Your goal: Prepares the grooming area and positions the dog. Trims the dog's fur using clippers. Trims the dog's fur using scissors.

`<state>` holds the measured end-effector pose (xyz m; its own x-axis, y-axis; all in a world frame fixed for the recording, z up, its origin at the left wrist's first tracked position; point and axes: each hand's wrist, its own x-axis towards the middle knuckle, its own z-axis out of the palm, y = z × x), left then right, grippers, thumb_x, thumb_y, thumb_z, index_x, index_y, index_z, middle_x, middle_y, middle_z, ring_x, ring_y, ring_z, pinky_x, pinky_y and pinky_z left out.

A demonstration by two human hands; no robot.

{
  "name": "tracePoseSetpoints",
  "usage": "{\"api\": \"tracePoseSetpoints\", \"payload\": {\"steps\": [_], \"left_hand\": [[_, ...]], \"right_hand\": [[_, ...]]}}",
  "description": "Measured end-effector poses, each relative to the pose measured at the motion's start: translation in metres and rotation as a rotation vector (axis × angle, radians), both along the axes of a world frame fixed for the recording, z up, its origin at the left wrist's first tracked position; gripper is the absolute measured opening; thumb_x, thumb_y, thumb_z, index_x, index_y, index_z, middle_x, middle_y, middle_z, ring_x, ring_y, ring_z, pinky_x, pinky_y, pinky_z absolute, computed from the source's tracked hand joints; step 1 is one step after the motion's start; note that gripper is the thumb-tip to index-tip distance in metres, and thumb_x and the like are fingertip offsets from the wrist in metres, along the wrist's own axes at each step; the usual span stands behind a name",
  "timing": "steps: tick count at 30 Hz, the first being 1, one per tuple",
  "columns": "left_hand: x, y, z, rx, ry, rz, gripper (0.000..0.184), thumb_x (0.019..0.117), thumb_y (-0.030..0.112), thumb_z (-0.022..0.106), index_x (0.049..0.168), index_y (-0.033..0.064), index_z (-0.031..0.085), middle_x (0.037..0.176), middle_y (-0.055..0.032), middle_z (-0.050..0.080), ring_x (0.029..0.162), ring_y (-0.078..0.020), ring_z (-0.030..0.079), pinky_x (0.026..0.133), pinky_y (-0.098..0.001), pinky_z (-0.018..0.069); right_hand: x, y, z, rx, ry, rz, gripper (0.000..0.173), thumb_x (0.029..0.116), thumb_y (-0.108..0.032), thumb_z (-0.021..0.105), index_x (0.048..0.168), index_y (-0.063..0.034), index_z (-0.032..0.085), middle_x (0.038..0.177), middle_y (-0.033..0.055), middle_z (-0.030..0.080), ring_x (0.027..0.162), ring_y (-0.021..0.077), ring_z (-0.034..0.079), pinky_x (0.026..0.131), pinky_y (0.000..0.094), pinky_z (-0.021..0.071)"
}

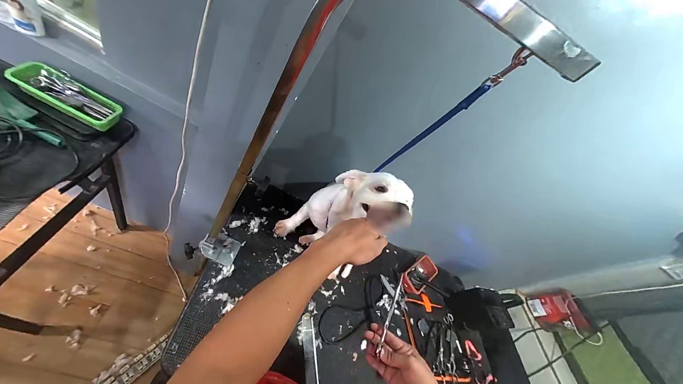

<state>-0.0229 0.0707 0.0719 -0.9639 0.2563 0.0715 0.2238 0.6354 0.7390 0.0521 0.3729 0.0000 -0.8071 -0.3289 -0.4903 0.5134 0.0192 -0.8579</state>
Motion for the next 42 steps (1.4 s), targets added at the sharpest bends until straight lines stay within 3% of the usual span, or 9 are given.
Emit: {"api": "tracePoseSetpoints", "payload": {"steps": [9,16,19,21,23,30,34,38,42], "left_hand": [[0.0,0.001,-0.009,0.002,0.034,0.035,0.054,0.1085,0.038,0.035,0.085,0.004,0.07,0.098,-0.0175,0.069,0.1,-0.035,0.067,0.083,-0.0597,0.0526],[-0.005,0.001,-0.008,-0.018,0.003,0.029,0.053,0.1084,0.038,0.036,0.086,0.0043,0.071,0.097,-0.0167,0.069,0.101,-0.0347,0.066,0.086,-0.0588,0.0515],[-0.006,0.0,-0.008,-0.018,-0.008,0.036,0.052,0.1083,0.039,0.036,0.088,0.0052,0.071,0.099,-0.0156,0.07,0.104,-0.0333,0.066,0.089,-0.0572,0.051],[-0.002,-0.001,-0.007,0.006,-0.011,0.047,0.052,0.1087,0.037,0.037,0.087,0.0041,0.071,0.099,-0.0164,0.069,0.105,-0.0342,0.065,0.09,-0.057,0.0507],[-0.002,-0.002,-0.007,0.011,-0.016,0.054,0.052,0.1088,0.037,0.038,0.086,0.004,0.071,0.1,-0.016,0.069,0.106,-0.034,0.065,0.09,-0.0566,0.0506],[-0.001,-0.002,-0.008,-0.018,0.01,0.034,0.052,0.1093,0.034,0.038,0.083,0.003,0.07,0.096,-0.0157,0.069,0.104,-0.0333,0.064,0.091,-0.0555,0.0496],[0.001,-0.002,-0.01,0.004,0.025,0.059,0.053,0.1086,0.035,0.039,0.077,0.0054,0.069,0.091,-0.0137,0.068,0.099,-0.0319,0.065,0.086,-0.0551,0.0508],[-0.004,-0.006,-0.01,-0.02,-0.025,0.025,0.054,0.1088,0.037,0.036,0.08,0.0049,0.068,0.093,-0.0143,0.068,0.102,-0.0317,0.064,0.09,-0.0538,0.0492],[-0.004,-0.009,-0.01,-0.005,-0.06,0.029,0.054,0.1085,0.039,0.038,0.082,0.0032,0.069,0.1,-0.0159,0.068,0.107,-0.033,0.063,0.093,-0.0559,0.0489]], "right_hand": [[-0.014,-0.004,0.004,-0.013,0.182,-0.228,0.014,0.0971,-0.006,0.055,0.103,-0.0014,0.066,0.089,0.01,0.07,0.076,0.0166,0.067,0.07,0.0334,0.0594],[-0.041,-0.014,0.032,-0.118,0.2,-0.246,0.02,0.1005,-0.002,0.042,0.115,-0.0015,0.057,0.078,0.0057,0.062,0.064,0.0138,0.06,0.065,0.0331,0.0579],[-0.054,-0.019,0.058,-0.222,0.16,-0.144,0.041,0.0953,-0.016,0.038,0.124,-0.001,0.063,0.09,0.0082,0.067,0.079,0.0198,0.066,0.082,0.0426,0.0574],[-0.065,-0.016,0.071,-0.327,0.176,-0.019,0.046,0.0858,-0.013,0.051,0.128,0.0001,0.066,0.107,0.0139,0.07,0.098,0.0263,0.068,0.1,0.0513,0.0528],[-0.075,-0.017,0.082,-0.298,0.256,0.07,0.047,0.0859,-0.009,0.062,0.132,0.0007,0.064,0.113,0.0158,0.069,0.104,0.0274,0.068,0.103,0.0515,0.0523],[-0.118,-0.031,0.12,0.42,0.781,0.34,0.038,0.0877,-0.013,0.077,0.121,0.0002,0.065,0.102,0.0118,0.074,0.092,0.0226,0.074,0.084,0.0388,0.0632],[-0.149,-0.04,0.152,0.947,1.019,0.559,0.058,0.0863,-0.046,0.077,0.128,-0.0086,0.061,0.105,0.0018,0.07,0.095,0.0139,0.069,0.085,0.0394,0.0594],[-0.169,-0.05,0.172,1.15,1.211,0.687,0.033,0.0922,-0.022,0.077,0.121,-0.0075,0.069,0.094,0.0047,0.072,0.08,0.016,0.07,0.077,0.0421,0.0607],[-0.177,-0.052,0.178,1.113,1.241,0.704,0.032,0.0912,-0.02,0.075,0.12,-0.0087,0.069,0.095,0.0017,0.073,0.079,0.0127,0.07,0.076,0.0396,0.0618]]}}
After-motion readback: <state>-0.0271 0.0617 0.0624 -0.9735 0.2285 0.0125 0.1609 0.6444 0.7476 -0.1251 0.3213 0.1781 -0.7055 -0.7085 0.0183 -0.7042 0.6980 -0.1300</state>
